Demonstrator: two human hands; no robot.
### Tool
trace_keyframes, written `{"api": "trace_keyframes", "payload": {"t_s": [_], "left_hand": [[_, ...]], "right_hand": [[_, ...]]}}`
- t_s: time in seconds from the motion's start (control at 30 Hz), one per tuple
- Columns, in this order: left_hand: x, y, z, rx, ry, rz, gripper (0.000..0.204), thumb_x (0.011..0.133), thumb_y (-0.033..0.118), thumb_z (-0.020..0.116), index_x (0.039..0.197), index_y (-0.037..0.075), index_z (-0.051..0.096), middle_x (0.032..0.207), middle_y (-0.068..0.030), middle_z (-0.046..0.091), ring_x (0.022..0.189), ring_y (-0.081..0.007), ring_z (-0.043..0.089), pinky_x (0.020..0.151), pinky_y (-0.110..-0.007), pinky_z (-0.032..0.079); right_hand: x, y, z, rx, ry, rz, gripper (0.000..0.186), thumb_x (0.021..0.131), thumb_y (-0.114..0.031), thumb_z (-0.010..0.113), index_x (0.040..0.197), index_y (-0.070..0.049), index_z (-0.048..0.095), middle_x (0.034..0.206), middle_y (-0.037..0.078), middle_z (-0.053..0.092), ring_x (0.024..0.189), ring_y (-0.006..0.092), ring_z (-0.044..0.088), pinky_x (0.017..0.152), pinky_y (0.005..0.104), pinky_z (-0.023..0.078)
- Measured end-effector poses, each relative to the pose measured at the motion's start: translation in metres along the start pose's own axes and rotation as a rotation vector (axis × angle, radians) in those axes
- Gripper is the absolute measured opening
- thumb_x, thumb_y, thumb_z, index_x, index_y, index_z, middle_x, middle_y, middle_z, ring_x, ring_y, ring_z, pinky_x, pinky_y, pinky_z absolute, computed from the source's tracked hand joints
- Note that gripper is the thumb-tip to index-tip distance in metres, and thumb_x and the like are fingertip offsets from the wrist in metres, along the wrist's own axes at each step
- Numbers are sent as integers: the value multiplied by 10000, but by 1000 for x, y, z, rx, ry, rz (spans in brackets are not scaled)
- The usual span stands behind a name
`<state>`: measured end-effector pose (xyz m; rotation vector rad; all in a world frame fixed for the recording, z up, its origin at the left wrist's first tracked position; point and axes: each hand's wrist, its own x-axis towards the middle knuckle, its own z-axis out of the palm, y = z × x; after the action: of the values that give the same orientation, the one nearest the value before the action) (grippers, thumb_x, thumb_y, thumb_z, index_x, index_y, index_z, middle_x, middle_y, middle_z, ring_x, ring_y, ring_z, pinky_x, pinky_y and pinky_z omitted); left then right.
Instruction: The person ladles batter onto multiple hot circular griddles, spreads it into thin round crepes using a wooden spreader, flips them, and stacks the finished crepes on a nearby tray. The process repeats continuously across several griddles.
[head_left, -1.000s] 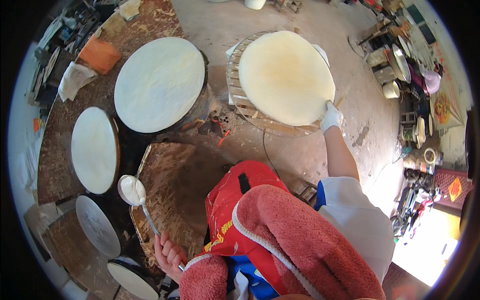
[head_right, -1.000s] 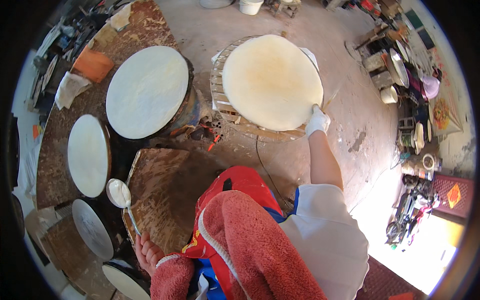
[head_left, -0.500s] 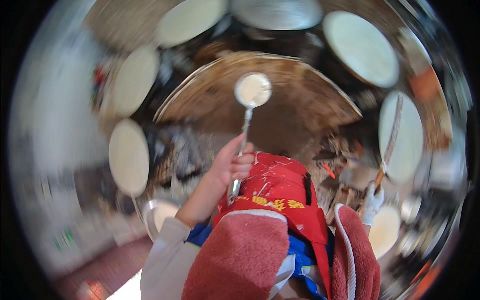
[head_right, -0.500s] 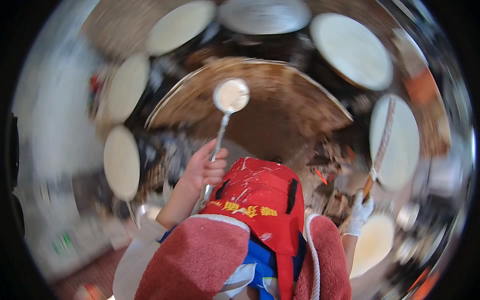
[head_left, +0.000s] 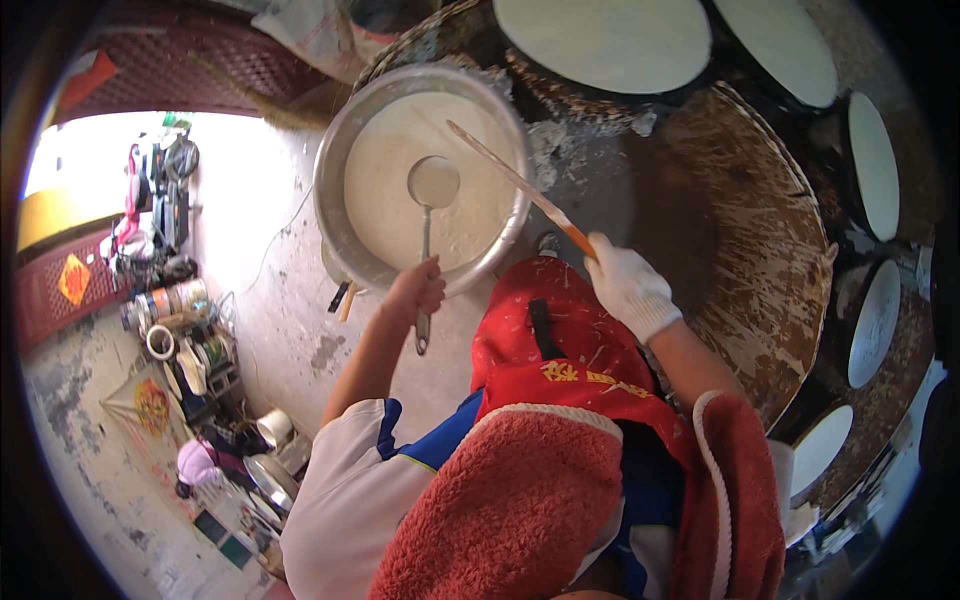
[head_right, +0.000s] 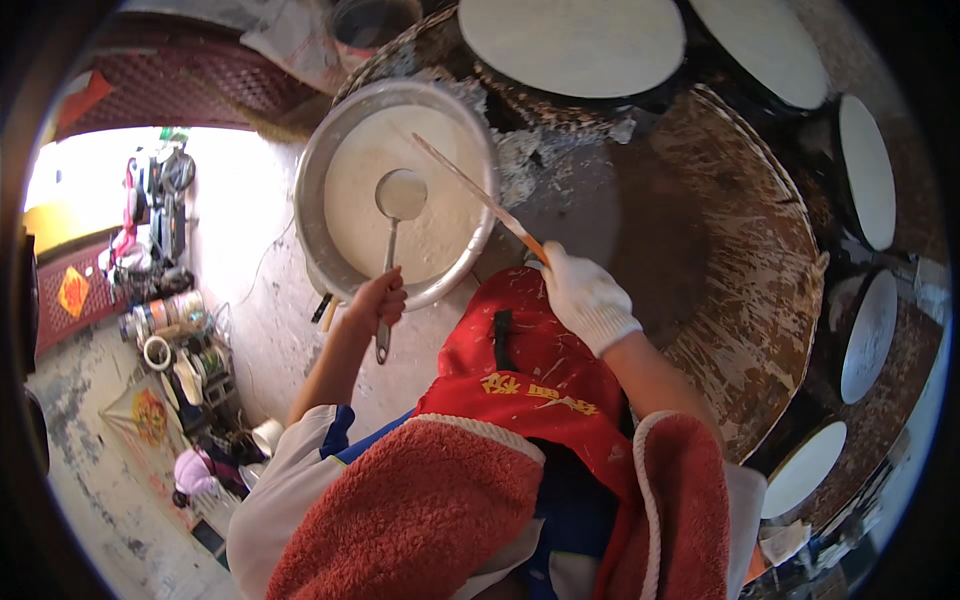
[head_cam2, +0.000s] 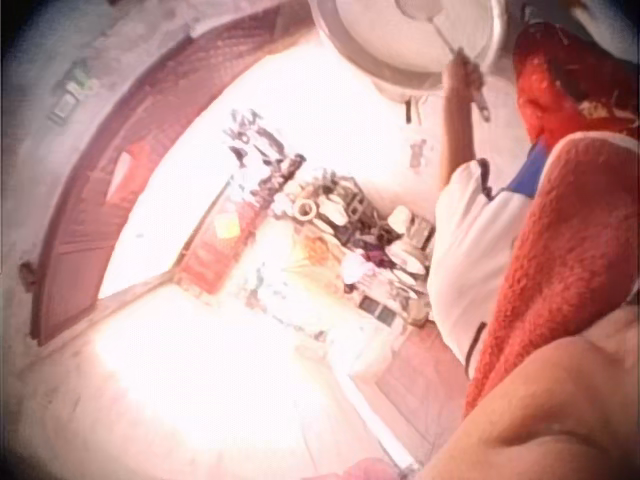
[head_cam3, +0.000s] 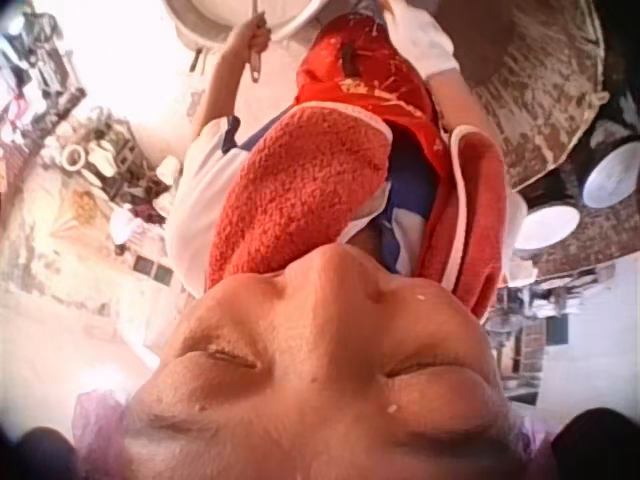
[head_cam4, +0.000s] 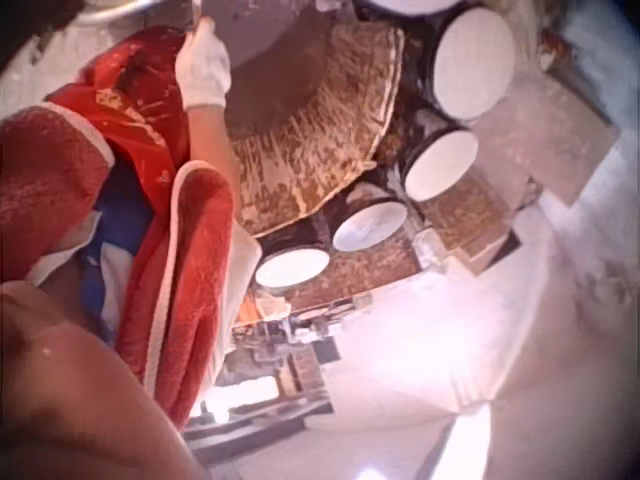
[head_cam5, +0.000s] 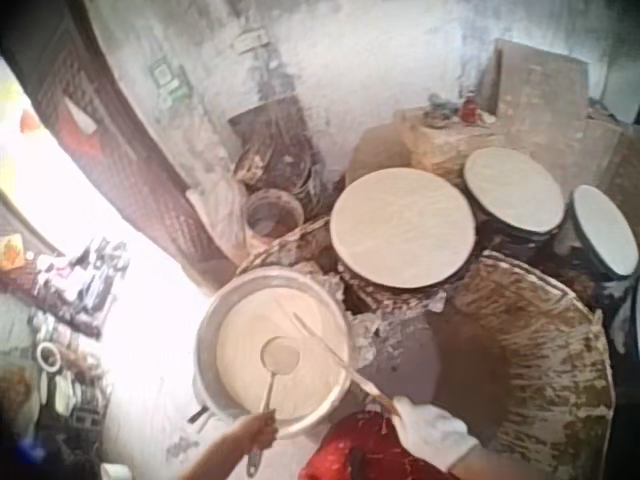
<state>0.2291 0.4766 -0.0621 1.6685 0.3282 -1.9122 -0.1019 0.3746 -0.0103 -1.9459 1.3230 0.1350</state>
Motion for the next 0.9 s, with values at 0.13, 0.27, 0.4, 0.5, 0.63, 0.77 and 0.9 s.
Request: {"api": "trace_keyframes", "payload": {"t_s": [0.13, 0.27, 0.4, 0.5, 0.63, 0.77, 0.9], "left_hand": [[74, 4, -66, 518, 417, 83, 403, 979, 391, 479, 670, 158, 369, 513, 56, 226, 363, -100, 242, 322, -295, 216], [117, -17, -56, 58, 130, -110, 384, 980, 314, 460, 659, 145, 333, 509, 33, 296, 371, -113, 277, 340, -307, 254], [79, -5, -25, -1184, -698, -401, 406, 1006, 292, 387, 634, 141, 326, 494, 43, 288, 384, -96, 272, 373, -282, 264], [23, 9, 8, -1373, -911, -319, 383, 1011, 263, 388, 654, 140, 324, 489, 56, 271, 387, -82, 245, 378, -259, 248], [-50, 47, 38, -1306, -1075, -57, 309, 1030, 198, 351, 733, 122, 319, 470, 57, 290, 344, -56, 276, 330, -232, 258], [-123, 73, 50, -1219, -1304, 114, 301, 1037, 221, 354, 757, 118, 314, 463, 67, 269, 334, -45, 246, 303, -228, 222], [-184, 89, 54, -1004, -1455, 334, 326, 1048, 270, 317, 762, 113, 311, 456, 49, 269, 319, -61, 241, 291, -230, 226]], "right_hand": [[56, -54, 35, -227, -160, -58, 238, 882, -106, 493, 1104, -20, 509, 825, 223, 676, 775, 385, 677, 659, 477, 552], [46, -82, 40, -237, -462, 113, 265, 924, -147, 468, 1146, -7, 507, 991, 261, 665, 938, 379, 664, 793, 477, 538], [27, -85, 19, -184, -533, 154, 330, 945, -291, 471, 1151, -38, 521, 1056, 219, 658, 998, 377, 640, 810, 480, 522], [20, -92, -7, -34, -574, 160, 353, 941, -349, 479, 1153, -71, 529, 1001, 168, 675, 925, 344, 665, 747, 453, 529], [11, -107, -52, 334, -604, 207, 311, 941, -332, 494, 1114, -76, 532, 745, 74, 640, 536, 182, 610, 562, 346, 499], [-2, -128, -77, 326, -445, -17, 298, 949, -320, 494, 1117, -76, 528, 758, 108, 647, 582, 236, 632, 584, 388, 508], [-13, -146, -93, 77, -3, -317, 294, 929, -296, 576, 1130, -83, 579, 899, 196, 671, 813, 369, 657, 693, 468, 510]]}}
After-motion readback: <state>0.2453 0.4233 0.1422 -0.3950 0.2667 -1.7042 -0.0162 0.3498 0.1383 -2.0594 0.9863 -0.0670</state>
